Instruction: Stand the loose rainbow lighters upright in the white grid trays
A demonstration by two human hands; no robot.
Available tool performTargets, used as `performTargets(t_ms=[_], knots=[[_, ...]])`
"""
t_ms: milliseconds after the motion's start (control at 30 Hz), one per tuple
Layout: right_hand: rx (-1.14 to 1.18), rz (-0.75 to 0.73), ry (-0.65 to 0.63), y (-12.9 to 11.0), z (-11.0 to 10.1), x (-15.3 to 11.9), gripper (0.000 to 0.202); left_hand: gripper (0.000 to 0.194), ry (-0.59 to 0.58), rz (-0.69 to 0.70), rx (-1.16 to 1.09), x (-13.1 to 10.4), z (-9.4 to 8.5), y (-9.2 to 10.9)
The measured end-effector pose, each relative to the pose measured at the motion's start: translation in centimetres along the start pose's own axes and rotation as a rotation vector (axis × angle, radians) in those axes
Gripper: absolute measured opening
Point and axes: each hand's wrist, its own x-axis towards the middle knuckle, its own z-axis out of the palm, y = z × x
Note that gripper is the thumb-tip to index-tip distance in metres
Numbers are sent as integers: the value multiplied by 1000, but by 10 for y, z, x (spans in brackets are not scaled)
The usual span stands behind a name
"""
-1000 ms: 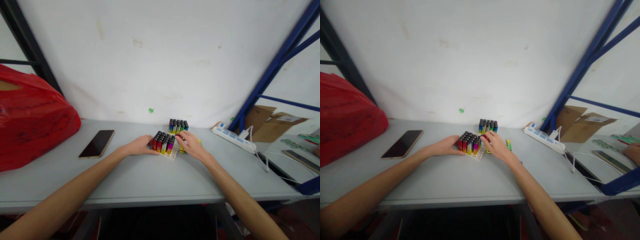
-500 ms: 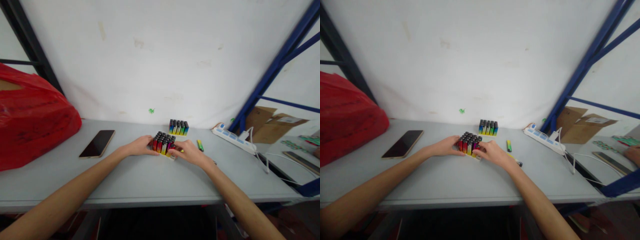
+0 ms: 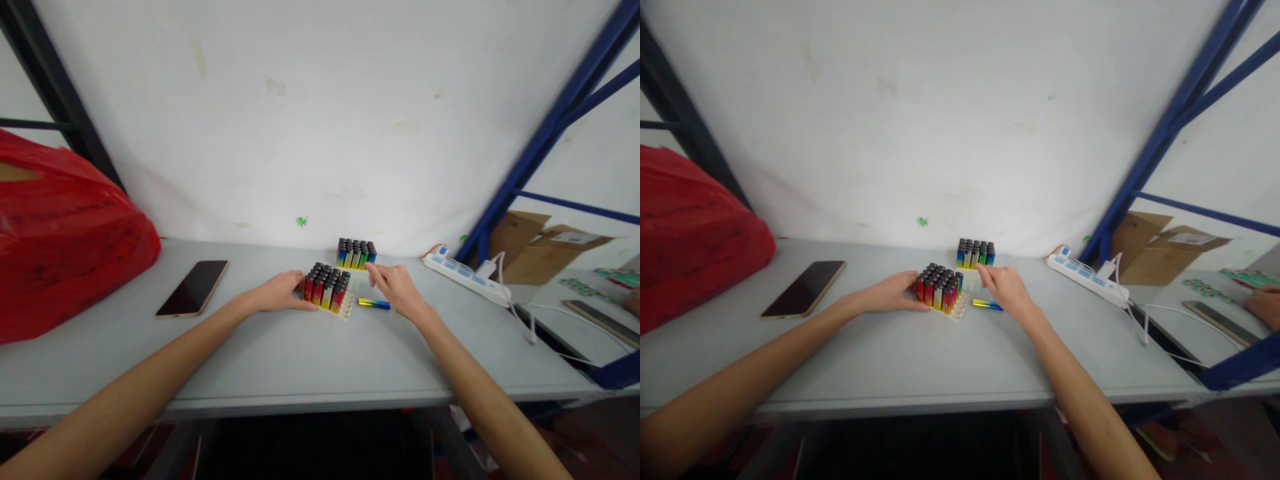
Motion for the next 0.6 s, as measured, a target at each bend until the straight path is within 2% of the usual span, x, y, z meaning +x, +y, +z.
performTargets(t_ms=[100,200,300,400,500,600], knots=[[-77,67,62,23,-13,3,67,65,-10,-3,25,0,0,1],[-206,167,15,48,-19,4,58,65,-11,-26,50,0,-1,2],[-338,357,-117,72,-17,-1,41,66,-8,-36,53,0,0,2],[-394,512,-306,88,-9,-8,43,66,-9,-38,56,0,0,0],[-364,527,-393,94,-2,-9,41,66,-13,-47,73,1,0,0],[-301,449,-346,92,1,-4,31,66,-18,-53,79,1,0,1]])
